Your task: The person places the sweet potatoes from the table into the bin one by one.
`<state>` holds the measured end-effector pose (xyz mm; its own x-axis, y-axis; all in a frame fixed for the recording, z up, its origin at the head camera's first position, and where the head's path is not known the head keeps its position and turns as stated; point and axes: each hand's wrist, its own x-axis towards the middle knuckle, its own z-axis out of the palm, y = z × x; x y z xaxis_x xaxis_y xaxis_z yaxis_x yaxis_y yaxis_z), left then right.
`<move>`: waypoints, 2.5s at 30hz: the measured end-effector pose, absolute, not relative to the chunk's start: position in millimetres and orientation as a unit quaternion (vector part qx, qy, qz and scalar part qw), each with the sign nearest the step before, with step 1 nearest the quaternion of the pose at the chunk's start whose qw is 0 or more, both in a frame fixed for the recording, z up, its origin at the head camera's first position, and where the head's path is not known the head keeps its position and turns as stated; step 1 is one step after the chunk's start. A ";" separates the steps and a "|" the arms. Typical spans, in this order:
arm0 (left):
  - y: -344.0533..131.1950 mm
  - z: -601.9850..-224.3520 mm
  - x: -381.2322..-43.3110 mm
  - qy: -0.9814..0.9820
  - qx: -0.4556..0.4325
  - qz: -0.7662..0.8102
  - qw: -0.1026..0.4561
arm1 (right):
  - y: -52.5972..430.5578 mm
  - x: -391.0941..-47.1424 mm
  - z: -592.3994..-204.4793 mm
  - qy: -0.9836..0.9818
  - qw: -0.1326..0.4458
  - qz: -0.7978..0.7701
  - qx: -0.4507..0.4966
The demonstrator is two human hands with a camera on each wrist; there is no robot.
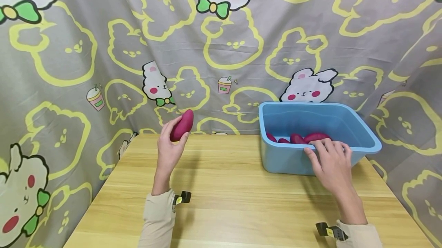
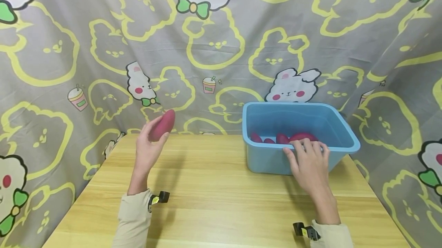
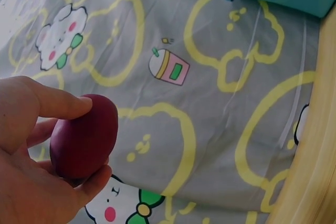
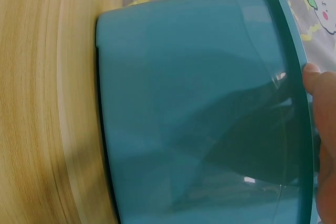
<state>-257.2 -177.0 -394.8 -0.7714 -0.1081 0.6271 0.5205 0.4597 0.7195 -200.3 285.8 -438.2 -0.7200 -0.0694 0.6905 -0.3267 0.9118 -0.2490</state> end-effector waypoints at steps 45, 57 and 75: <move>-132.9 -396.0 -252.9 -0.776 -0.196 -0.533 0.274 | 285.9 -199.7 -438.3 -0.911 0.356 0.181 0.106; -115.7 -380.0 -238.1 -0.770 -0.203 -0.540 0.272 | 286.5 -200.1 -440.1 -0.911 0.355 0.181 0.103; -96.4 -367.6 -227.3 -0.760 -0.231 -0.551 0.254 | 283.9 -200.4 -441.4 -0.910 0.357 0.182 0.105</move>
